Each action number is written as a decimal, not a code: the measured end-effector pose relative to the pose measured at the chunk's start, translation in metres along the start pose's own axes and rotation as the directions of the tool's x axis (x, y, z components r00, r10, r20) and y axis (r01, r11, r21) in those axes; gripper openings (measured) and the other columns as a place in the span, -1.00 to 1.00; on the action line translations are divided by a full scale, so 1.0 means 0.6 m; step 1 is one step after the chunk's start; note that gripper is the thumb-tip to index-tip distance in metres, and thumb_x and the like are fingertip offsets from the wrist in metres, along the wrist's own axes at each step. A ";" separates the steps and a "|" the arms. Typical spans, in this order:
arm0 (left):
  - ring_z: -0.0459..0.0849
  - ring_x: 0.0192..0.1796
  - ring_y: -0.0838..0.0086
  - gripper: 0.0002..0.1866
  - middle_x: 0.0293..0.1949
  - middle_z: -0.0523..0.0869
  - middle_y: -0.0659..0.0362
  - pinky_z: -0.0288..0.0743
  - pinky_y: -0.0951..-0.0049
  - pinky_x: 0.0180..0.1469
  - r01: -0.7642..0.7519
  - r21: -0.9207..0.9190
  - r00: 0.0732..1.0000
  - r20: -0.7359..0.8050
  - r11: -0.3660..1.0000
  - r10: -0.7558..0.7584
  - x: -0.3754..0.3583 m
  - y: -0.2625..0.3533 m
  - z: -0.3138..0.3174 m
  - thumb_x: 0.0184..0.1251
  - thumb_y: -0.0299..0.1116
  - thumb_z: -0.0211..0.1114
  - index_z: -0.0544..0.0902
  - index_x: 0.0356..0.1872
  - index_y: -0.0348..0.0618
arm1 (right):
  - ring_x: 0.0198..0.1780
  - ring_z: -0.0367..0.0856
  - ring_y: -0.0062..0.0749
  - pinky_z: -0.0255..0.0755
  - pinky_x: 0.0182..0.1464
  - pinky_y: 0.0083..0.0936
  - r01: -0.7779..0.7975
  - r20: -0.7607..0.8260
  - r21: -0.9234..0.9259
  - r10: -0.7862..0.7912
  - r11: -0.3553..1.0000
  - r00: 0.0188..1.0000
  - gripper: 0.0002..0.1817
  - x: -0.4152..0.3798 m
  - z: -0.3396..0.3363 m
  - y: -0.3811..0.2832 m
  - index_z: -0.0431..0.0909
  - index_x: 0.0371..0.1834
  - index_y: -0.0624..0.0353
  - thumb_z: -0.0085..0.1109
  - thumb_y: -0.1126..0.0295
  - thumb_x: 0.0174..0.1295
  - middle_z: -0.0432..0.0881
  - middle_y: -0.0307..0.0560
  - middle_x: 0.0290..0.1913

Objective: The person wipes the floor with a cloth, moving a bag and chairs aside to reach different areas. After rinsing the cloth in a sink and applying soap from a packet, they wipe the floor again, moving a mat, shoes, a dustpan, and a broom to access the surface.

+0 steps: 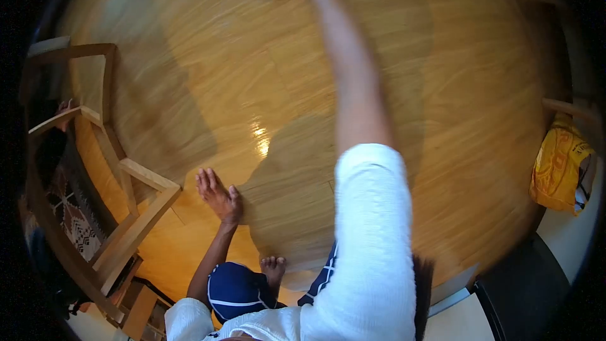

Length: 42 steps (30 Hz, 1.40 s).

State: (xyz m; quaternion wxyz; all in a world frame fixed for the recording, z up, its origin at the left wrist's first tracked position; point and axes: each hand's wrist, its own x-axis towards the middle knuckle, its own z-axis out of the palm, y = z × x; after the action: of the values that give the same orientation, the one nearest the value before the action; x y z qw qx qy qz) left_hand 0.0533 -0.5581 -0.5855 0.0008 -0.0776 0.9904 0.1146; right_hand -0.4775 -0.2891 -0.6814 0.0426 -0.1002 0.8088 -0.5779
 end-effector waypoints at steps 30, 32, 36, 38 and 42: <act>-0.01 0.41 0.11 -0.35 0.37 0.09 0.06 -0.18 0.03 0.34 -0.109 -0.221 0.971 -0.232 0.969 0.057 -0.013 -0.041 0.043 0.34 0.09 -0.15 0.15 0.32 -0.12 | 0.43 -0.04 -0.17 -0.33 0.42 -0.07 0.273 0.052 -0.649 -0.316 0.710 0.947 -0.31 -0.836 0.306 -0.260 0.19 0.32 -0.16 -0.07 -0.13 0.11 0.09 -0.16 0.40; 0.05 0.39 0.09 -0.34 0.34 0.15 0.06 -0.15 0.03 0.32 -0.095 -0.239 0.954 -0.301 0.966 0.020 -0.022 -0.023 0.026 0.35 0.14 -0.20 0.16 0.31 -0.12 | 0.44 -0.09 -0.22 -0.33 0.42 -0.09 0.165 0.001 -0.582 -0.202 0.796 0.979 -0.28 -1.003 0.221 -0.242 0.22 0.30 -0.27 0.03 -0.19 0.02 0.08 -0.20 0.40; 0.19 0.31 0.07 -0.35 0.25 0.29 -0.02 0.01 0.00 0.27 -0.150 -0.013 0.913 -0.386 0.989 0.133 -0.038 0.010 0.009 0.34 0.14 -0.14 0.23 0.26 -0.15 | 0.33 0.15 -0.18 0.01 0.31 -0.14 -0.509 -0.504 -0.718 0.149 0.475 0.851 -0.26 -1.227 -0.175 -0.155 0.26 0.28 -0.21 0.12 -0.15 -0.02 0.23 -0.20 0.32; 0.24 0.27 0.08 -0.37 0.21 0.33 -0.05 0.10 0.01 0.23 -0.233 -0.089 0.884 -0.435 0.968 0.172 -0.035 0.028 0.017 0.34 0.13 -0.12 0.28 0.24 -0.16 | 0.32 0.15 -0.11 0.03 0.29 -0.04 -0.759 -0.773 -0.544 0.140 0.357 0.619 -0.30 -1.318 -0.349 -0.113 0.26 0.27 -0.07 0.09 -0.07 0.04 0.24 -0.12 0.31; 0.27 0.24 0.10 -0.40 0.17 0.38 -0.04 0.15 0.08 0.22 -0.654 -0.141 0.757 -0.132 0.743 0.640 -0.088 0.158 -0.047 0.16 -0.12 0.25 0.34 0.20 -0.14 | 0.34 0.09 -0.02 -0.02 0.27 0.06 -0.881 -0.891 -0.444 0.022 0.161 0.453 -0.32 -1.391 -0.341 -0.080 0.18 0.32 -0.10 0.10 0.03 0.10 0.16 -0.12 0.35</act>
State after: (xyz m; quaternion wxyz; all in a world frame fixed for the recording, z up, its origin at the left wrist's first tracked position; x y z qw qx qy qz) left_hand 0.0914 -0.4651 -0.5356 -0.0828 0.2667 0.9406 0.1929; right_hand 0.3052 0.0620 -0.6077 -0.1446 0.4176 0.8961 0.0410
